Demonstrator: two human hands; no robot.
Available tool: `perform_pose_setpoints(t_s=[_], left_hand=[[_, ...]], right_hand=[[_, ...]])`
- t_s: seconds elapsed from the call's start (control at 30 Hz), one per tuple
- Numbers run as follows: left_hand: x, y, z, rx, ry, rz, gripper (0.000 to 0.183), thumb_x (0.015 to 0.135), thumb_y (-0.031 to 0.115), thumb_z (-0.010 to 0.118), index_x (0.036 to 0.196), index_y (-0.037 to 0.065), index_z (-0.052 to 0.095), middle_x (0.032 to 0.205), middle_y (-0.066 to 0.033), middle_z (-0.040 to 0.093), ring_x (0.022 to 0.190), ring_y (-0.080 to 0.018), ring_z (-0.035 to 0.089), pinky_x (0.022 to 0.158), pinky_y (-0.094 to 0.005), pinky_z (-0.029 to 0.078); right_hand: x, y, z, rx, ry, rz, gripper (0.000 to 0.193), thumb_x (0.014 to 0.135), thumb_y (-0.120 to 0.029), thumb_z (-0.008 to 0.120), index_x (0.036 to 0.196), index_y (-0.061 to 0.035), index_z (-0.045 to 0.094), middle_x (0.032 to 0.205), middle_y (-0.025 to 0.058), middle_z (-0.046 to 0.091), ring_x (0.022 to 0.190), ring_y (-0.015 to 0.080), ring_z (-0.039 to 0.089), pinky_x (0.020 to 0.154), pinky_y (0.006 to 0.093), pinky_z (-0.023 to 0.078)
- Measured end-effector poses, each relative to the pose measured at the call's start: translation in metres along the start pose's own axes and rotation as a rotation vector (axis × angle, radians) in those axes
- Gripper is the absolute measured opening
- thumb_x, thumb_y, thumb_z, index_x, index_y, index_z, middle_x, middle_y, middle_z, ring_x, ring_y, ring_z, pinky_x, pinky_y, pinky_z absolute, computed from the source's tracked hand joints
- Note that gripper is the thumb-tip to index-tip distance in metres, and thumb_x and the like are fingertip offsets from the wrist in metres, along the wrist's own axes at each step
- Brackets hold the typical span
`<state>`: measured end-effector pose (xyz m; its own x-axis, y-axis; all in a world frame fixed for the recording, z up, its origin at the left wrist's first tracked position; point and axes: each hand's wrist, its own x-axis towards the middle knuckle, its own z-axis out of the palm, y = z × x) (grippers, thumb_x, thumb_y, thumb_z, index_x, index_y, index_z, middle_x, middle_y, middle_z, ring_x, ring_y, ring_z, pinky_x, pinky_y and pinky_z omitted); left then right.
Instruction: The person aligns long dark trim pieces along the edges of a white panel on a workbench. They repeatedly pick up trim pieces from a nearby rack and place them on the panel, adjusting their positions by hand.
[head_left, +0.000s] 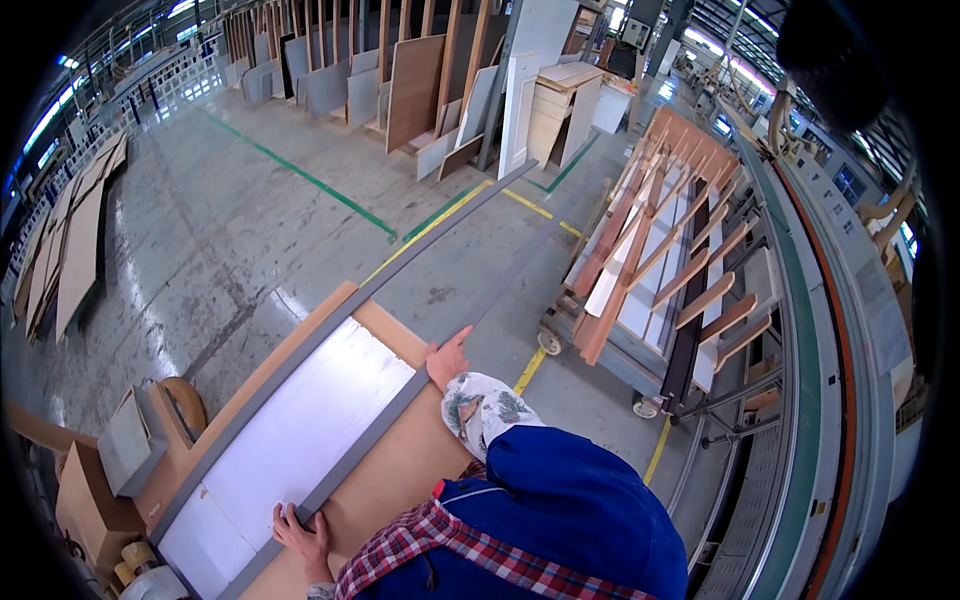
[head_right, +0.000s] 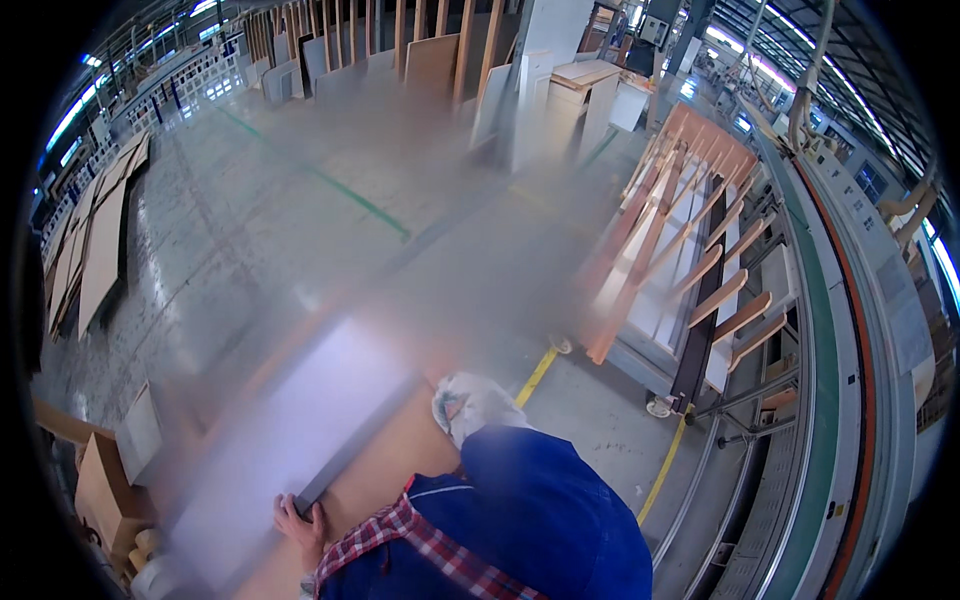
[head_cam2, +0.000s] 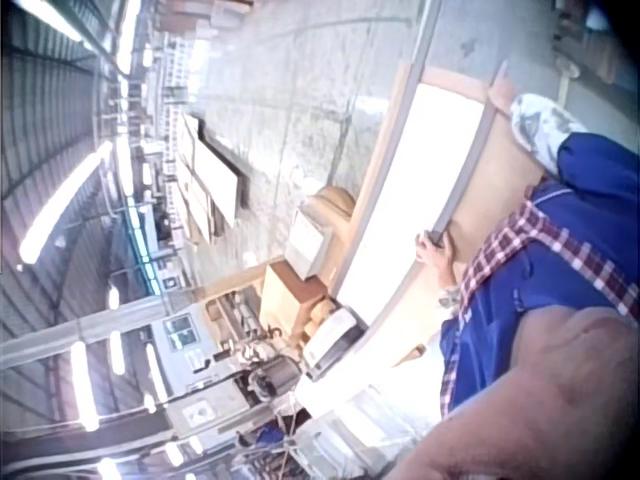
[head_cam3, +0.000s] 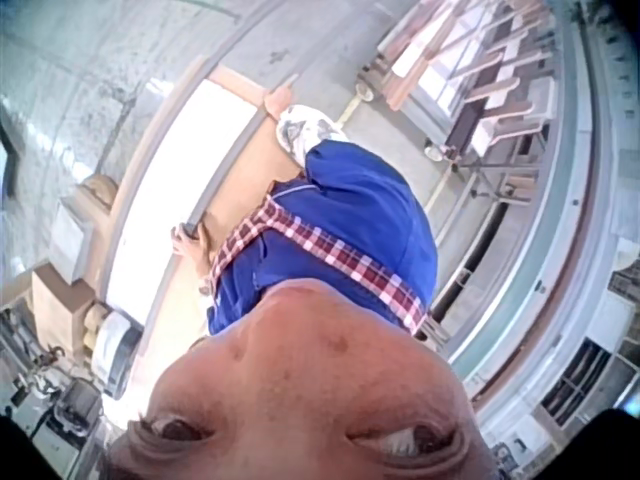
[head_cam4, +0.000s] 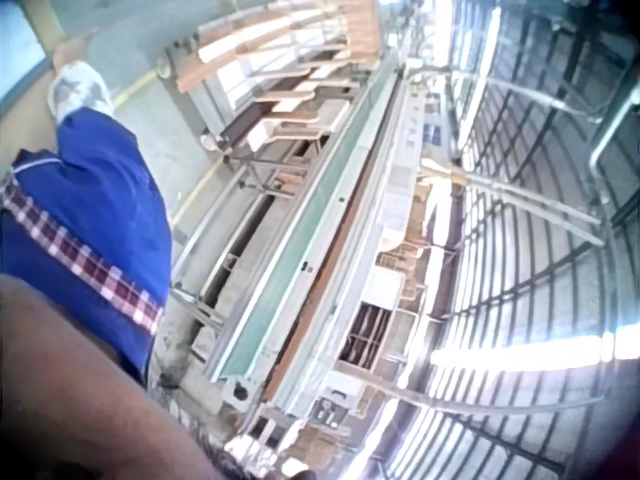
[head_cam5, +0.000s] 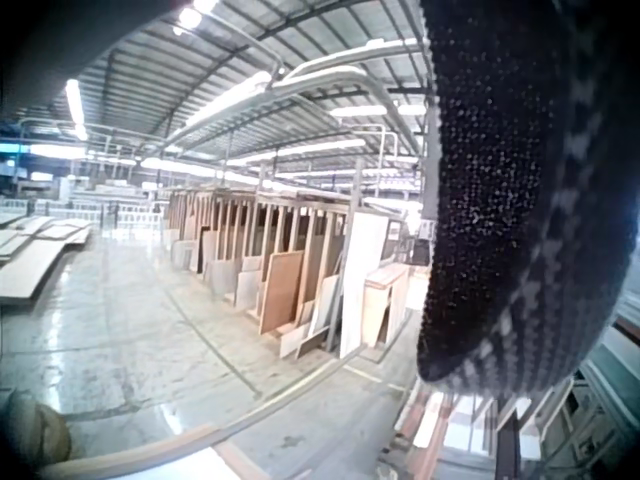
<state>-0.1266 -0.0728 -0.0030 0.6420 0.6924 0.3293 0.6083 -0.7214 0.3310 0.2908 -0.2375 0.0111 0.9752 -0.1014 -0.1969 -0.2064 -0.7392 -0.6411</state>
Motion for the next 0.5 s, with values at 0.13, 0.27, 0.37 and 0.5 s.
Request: perform_pose_setpoints(t_s=[0.13, 0.27, 0.37, 0.5], left_hand=[[-0.004, -0.012, -0.011, 0.071, 0.014, 0.000, 0.060, 0.070, 0.043, 0.065, 0.115, 0.005, 0.050, 0.126, -0.0196, 0.041, 0.114, -0.0362, 0.040, 0.096, -0.0488, 0.026], [-0.008, -0.022, -0.035, 0.283, -0.173, -0.287, 0.068, 0.064, 0.044, 0.072, 0.117, 0.007, 0.050, 0.126, -0.0181, 0.042, 0.115, -0.0356, 0.039, 0.097, -0.0506, 0.024], [-0.012, -0.016, -0.043, 0.164, 0.049, -0.272, 0.072, 0.061, 0.046, 0.074, 0.118, 0.009, 0.051, 0.127, -0.0179, 0.038, 0.119, -0.0341, 0.034, 0.099, -0.0519, 0.021], [-0.017, -0.009, -0.040, 0.130, 0.148, -0.352, 0.075, 0.064, 0.052, 0.071, 0.121, 0.009, 0.049, 0.130, -0.0193, 0.034, 0.124, -0.0353, 0.028, 0.101, -0.0544, 0.016]], right_hand=[[0.019, 0.012, 0.018, -0.008, 0.143, -0.002, 0.089, 0.081, -0.029, 0.052, 0.138, 0.0059, -0.008, 0.112, 0.0298, 0.051, 0.098, 0.0421, 0.054, 0.089, 0.0484, 0.040], [0.027, 0.024, 0.033, 0.029, 0.161, -0.063, 0.087, 0.081, -0.029, 0.051, 0.137, 0.0075, -0.005, 0.115, 0.0321, 0.049, 0.103, 0.0425, 0.051, 0.092, 0.0450, 0.039], [0.035, 0.034, 0.034, 0.111, 0.071, -0.033, 0.085, 0.081, -0.029, 0.050, 0.137, 0.0090, -0.003, 0.118, 0.0341, 0.046, 0.109, 0.0427, 0.048, 0.097, 0.0419, 0.036], [0.051, 0.043, 0.038, 0.096, 0.119, -0.033, 0.079, 0.078, -0.028, 0.053, 0.134, 0.0085, 0.010, 0.121, 0.0343, 0.045, 0.111, 0.0436, 0.047, 0.099, 0.0422, 0.034]])
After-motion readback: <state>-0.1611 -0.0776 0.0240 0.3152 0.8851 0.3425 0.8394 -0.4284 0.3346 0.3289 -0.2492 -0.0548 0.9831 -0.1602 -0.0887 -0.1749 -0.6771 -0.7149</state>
